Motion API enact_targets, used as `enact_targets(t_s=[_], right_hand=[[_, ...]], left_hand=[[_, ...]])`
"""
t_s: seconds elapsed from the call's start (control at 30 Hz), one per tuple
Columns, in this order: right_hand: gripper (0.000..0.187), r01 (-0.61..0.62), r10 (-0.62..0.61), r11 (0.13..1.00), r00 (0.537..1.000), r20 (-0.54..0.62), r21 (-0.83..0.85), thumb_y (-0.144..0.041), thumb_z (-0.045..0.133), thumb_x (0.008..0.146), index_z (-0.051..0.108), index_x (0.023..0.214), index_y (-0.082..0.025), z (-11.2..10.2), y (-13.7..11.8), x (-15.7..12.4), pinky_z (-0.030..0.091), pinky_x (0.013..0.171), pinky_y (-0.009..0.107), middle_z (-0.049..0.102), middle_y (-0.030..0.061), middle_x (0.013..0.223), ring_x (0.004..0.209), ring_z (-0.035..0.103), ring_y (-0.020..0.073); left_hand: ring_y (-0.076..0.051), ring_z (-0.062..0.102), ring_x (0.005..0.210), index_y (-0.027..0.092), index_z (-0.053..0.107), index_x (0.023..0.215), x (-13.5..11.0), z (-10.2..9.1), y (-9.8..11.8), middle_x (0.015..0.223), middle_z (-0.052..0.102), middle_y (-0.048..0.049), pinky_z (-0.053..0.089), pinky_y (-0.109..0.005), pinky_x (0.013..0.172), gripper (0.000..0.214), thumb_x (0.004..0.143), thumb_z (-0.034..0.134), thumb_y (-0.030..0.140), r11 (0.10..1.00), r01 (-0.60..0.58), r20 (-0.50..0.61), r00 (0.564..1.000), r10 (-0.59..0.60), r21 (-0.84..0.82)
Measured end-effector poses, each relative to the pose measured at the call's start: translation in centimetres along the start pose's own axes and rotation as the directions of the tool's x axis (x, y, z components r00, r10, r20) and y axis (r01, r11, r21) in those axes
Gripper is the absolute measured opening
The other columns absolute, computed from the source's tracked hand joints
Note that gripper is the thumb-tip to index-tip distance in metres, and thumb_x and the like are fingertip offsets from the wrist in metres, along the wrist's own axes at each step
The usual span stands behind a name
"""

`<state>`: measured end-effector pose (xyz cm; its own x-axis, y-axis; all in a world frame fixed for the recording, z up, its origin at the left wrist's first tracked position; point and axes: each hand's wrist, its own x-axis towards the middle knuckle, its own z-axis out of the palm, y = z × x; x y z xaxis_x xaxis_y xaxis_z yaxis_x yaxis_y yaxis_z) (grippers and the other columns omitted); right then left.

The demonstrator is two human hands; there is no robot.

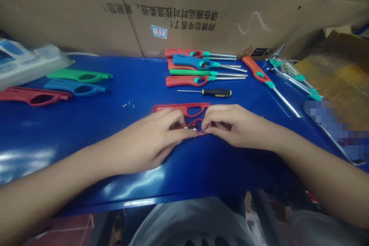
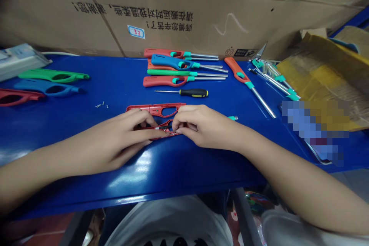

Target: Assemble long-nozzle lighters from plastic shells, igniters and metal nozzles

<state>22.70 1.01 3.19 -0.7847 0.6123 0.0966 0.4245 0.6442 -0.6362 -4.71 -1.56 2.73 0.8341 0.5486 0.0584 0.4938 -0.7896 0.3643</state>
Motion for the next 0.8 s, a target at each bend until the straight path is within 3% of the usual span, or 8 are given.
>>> enact_targets(t_s=[0.1,0.37,0.63,0.8], right_hand=[[0.009,-0.022,0.022,1.0,1.0,-0.013,0.005,-0.012,0.062,0.095,0.067,0.092,-0.018,0.24,0.18,0.01,0.04,0.063,0.024,0.064,0.0,0.088,0.067,0.05,0.0094],[0.01,-0.008,0.008,1.0,1.0,-0.013,0.001,-0.012,0.06,0.097,0.067,0.095,-0.018,0.34,0.22,-0.03,0.039,0.064,0.024,0.064,0.0005,0.091,0.069,0.05,0.0094],[0.01,0.014,-0.014,1.0,1.0,-0.013,0.013,-0.012,0.059,0.098,0.068,0.096,-0.016,0.25,0.16,-0.06,0.041,0.065,0.022,0.061,0.0001,0.088,0.07,0.05,0.0081],[0.016,0.001,-0.003,0.999,0.998,0.056,0.037,-0.005,0.061,0.089,0.067,0.097,-0.018,-0.55,-0.3,-0.21,0.041,0.061,0.021,0.061,0.0001,0.094,0.068,0.049,0.0078]], left_hand=[[-0.021,0.055,0.09,0.029,0.061,0.137,0.03,-0.02,0.04,0.109,0.057,-0.0077,0.051,-0.035,0.079,0.038,0.104,0.044,0.021,1.0,0.012,0.003,1.0,-0.012,-0.007],[-0.021,0.057,0.094,0.027,0.065,0.131,0.12,-0.08,-0.04,0.113,0.059,-0.0083,0.051,-0.036,0.082,0.033,0.105,0.045,0.022,1.0,0.008,-0.009,1.0,-0.008,-0.016],[-0.023,0.059,0.091,0.028,0.062,0.138,0.11,0.0,0.02,0.11,0.06,-0.0101,0.053,-0.037,0.077,0.039,0.105,0.043,0.022,0.994,-0.034,-0.028,0.999,0.037,0.106],[-0.025,0.064,0.105,0.024,0.062,0.135,-0.21,0.14,-0.08,0.12,0.065,-0.0098,0.056,-0.041,0.09,0.034,0.106,0.046,0.025,0.993,-0.038,-0.088,0.995,0.048,0.115]])
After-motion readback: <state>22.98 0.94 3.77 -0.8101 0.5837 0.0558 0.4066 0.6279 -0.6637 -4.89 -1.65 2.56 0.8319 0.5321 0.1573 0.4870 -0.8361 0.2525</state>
